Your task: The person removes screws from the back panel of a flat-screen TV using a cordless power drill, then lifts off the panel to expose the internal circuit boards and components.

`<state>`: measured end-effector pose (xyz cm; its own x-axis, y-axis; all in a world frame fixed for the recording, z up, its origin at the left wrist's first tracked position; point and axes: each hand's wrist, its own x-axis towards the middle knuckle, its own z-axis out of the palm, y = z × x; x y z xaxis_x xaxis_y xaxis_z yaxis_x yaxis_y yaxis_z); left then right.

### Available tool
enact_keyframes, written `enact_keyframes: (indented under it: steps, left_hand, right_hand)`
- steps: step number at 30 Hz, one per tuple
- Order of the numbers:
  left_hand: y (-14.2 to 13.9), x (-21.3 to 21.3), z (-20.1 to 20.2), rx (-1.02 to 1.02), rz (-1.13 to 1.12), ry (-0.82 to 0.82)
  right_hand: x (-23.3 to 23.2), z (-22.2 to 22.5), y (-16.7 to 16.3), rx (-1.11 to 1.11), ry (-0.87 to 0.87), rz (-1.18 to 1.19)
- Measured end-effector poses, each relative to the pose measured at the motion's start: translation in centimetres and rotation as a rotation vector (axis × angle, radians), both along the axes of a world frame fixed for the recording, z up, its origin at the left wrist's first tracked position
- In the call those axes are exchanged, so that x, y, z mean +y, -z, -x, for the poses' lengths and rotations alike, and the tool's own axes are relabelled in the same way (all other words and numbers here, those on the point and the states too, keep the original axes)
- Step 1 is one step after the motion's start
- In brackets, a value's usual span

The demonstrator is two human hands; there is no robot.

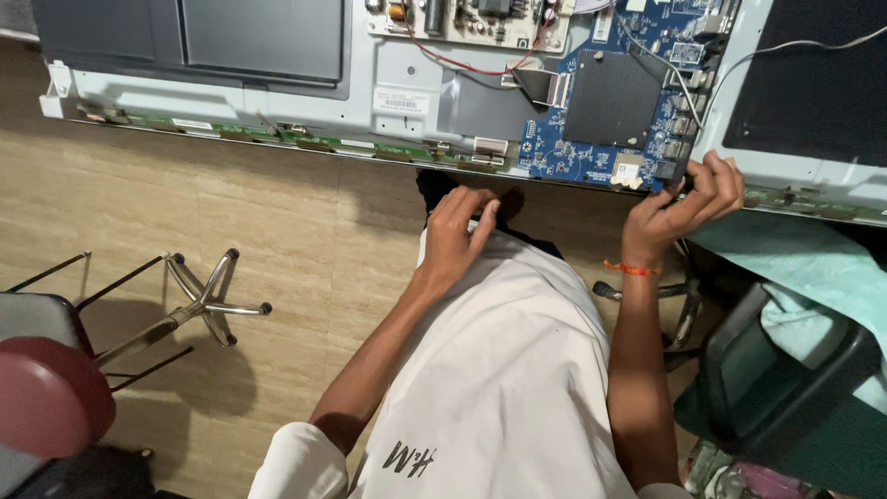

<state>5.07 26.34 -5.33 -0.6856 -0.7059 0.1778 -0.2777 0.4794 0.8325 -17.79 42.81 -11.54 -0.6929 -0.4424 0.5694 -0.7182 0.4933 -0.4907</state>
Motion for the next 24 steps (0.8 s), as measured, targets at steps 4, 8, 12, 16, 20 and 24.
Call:
enact_keyframes:
  steps: [4,8,12,16,20,24]
  left_hand:
    - [0.1,0.1,0.2,-0.004,0.004,-0.008]
    - [0.1,0.1,0.2,-0.019,-0.005,0.003]
    - [0.1,0.1,0.3,-0.031,0.003,0.019]
    - [0.1,0.2,0.2,-0.042,-0.023,0.025]
    - [0.2,0.3,0.2,-0.058,-0.043,0.023]
    - [0.4,0.5,0.1,-0.048,-0.046,0.019]
  right_hand:
    - [-0.1,0.1,0.0,0.011,-0.001,0.003]
    - [-0.1,0.1,0.3,0.021,0.008,0.003]
    - [0.2,0.2,0.7,0.021,0.002,0.003]
    - [0.4,0.4,1.3,0.02,0.007,-0.007]
    - [0.5,0.6,1.6,0.035,-0.009,-0.006]
    - [0.4,0.4,1.4,0.024,0.005,-0.006]
